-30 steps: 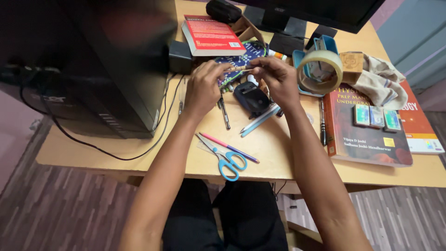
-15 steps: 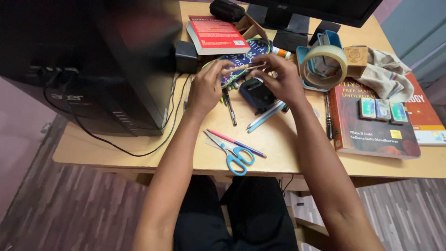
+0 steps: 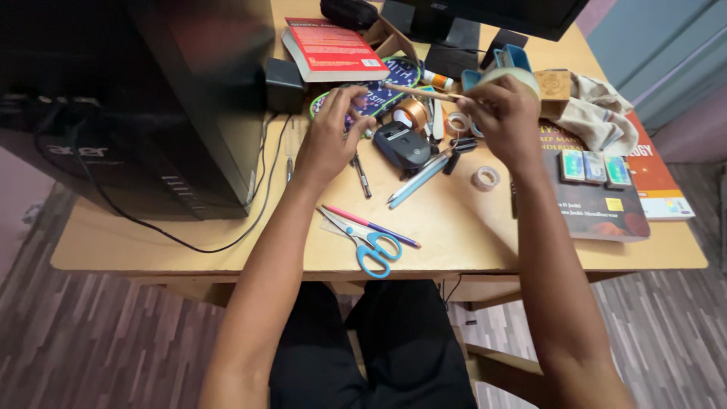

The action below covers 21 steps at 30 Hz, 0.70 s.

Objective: The person sits at a desk and assembles small electronic components, specifically inserting white rectangular chips into a black plastic housing. They handle the chips and housing by hand, occasionally using a small tool to adjust the parts. The workspace is cluttered with stationery, books, and a computer tower.

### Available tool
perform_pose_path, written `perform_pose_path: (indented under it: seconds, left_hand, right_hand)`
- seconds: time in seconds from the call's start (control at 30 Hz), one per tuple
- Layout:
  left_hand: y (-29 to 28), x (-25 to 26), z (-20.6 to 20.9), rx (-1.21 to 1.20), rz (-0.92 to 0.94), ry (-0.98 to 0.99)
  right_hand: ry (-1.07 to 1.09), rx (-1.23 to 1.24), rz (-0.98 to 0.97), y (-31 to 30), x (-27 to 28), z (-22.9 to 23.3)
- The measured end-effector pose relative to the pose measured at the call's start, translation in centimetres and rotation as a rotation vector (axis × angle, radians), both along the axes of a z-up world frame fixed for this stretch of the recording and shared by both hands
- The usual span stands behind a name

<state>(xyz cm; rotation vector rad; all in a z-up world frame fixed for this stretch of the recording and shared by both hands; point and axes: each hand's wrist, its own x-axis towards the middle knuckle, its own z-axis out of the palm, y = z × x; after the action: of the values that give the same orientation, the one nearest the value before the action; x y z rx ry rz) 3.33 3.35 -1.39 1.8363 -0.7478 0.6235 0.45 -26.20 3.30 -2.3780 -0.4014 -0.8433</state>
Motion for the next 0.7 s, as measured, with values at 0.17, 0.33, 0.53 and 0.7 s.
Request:
perform_pose_path:
  seconds: [0.17,0.33,0.53,0.7]
  left_hand:
    - [-0.8,-0.8,0.3,0.101,-0.027,0.042]
    - [-2.1,-1.8,0.2,0.330,0.007,-0.061]
    - [-3.2,-2.7,0.0,0.503,-0.127,-0.088]
    - [-3.5,-2.6,-0.4,0.571,-0.100,-0.091]
  right_hand:
    - [0.031,-0.062,-0.136,-2.9,-2.9,0.2]
    - [0.352,-0.112,-0.355,-4.4,-5.3,-0.1]
    - [0.677,-0.174,-0.487,-5.5,-6.6,-0.7]
    - [0.704,-0.215,-0.527,-5.8,-6.2,-0.9]
